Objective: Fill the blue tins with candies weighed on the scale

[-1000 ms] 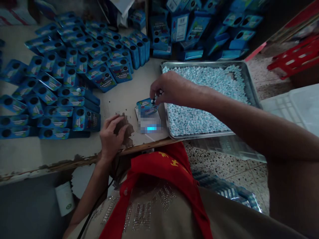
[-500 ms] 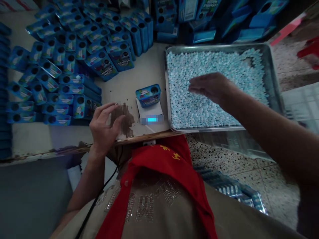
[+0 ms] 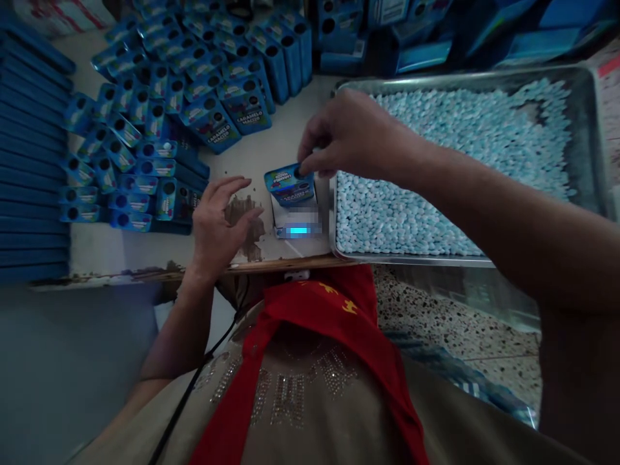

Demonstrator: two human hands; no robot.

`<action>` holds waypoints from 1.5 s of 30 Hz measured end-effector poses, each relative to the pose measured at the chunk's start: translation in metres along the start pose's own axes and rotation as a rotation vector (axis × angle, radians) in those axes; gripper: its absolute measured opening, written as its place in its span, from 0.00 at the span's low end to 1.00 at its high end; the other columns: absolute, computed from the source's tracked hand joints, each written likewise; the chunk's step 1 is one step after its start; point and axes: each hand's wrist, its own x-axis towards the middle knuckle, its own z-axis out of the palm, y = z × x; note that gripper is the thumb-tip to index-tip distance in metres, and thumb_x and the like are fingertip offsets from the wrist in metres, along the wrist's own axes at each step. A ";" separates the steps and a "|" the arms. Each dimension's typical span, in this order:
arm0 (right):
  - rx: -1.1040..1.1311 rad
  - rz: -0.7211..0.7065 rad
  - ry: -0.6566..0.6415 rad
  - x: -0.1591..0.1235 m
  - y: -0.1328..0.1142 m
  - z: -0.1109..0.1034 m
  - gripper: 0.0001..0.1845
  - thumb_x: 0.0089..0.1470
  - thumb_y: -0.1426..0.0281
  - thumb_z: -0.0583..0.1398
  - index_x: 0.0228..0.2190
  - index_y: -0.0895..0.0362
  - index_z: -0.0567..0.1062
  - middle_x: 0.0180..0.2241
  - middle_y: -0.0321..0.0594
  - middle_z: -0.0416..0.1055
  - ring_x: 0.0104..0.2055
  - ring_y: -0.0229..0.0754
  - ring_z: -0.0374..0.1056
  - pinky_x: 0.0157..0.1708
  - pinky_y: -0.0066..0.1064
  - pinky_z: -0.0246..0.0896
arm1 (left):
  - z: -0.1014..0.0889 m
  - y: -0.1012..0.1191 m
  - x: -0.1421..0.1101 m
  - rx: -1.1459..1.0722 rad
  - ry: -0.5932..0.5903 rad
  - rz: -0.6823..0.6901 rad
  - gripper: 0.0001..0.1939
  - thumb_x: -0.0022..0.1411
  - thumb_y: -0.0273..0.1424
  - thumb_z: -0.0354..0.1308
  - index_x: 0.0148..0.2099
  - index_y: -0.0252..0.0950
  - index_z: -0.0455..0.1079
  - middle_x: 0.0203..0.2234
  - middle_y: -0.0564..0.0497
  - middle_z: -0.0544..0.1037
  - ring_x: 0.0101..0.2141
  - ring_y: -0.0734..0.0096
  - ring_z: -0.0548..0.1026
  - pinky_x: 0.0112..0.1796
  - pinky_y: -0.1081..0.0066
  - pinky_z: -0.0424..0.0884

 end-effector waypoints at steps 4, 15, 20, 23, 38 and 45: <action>0.073 -0.069 -0.108 0.017 0.012 0.001 0.07 0.60 0.71 0.84 0.36 0.51 0.93 0.27 0.37 0.83 0.35 0.47 0.84 0.41 0.37 0.82 | 0.005 0.003 0.007 -0.027 -0.007 -0.028 0.22 0.80 0.36 0.74 0.71 0.42 0.80 0.65 0.41 0.83 0.67 0.44 0.81 0.71 0.51 0.80; 0.287 -0.016 0.002 0.018 0.013 0.005 0.07 0.63 0.72 0.82 0.35 0.55 0.91 0.24 0.33 0.77 0.29 0.40 0.75 0.41 0.38 0.80 | 0.038 0.013 0.048 -0.030 -0.063 -0.027 0.37 0.71 0.42 0.87 0.73 0.40 0.78 0.70 0.38 0.80 0.71 0.35 0.77 0.74 0.45 0.75; 0.379 0.068 0.103 -0.005 0.045 -0.011 0.06 0.71 0.75 0.75 0.38 0.54 0.90 0.34 0.38 0.86 0.38 0.42 0.80 0.51 0.41 0.81 | 0.067 0.007 0.043 -0.267 -0.046 -0.199 0.32 0.68 0.32 0.88 0.68 0.39 0.81 0.60 0.42 0.87 0.60 0.45 0.86 0.63 0.55 0.83; 0.201 0.026 0.210 -0.024 0.078 -0.007 0.06 0.63 0.72 0.80 0.41 0.51 0.92 0.49 0.42 0.91 0.60 0.54 0.85 0.68 0.50 0.78 | 0.070 0.015 0.041 -0.307 -0.021 -0.192 0.23 0.72 0.28 0.83 0.64 0.41 0.84 0.54 0.46 0.88 0.55 0.50 0.87 0.58 0.59 0.85; 1.215 0.297 0.154 -0.037 0.077 0.067 0.10 0.75 0.70 0.69 0.37 0.51 0.88 0.41 0.46 0.92 0.47 0.49 0.92 0.58 0.40 0.90 | 0.073 0.036 0.062 0.058 0.070 0.237 0.19 0.77 0.26 0.69 0.65 0.44 0.87 0.57 0.42 0.87 0.59 0.45 0.81 0.66 0.48 0.77; 0.886 0.167 0.221 -0.032 0.075 0.054 0.18 0.61 0.56 0.83 0.35 0.49 0.82 0.30 0.39 0.86 0.32 0.46 0.85 0.35 0.35 0.86 | 0.088 0.050 0.051 -0.162 0.135 0.046 0.16 0.76 0.31 0.80 0.62 0.41 0.83 0.53 0.44 0.86 0.54 0.50 0.84 0.59 0.57 0.82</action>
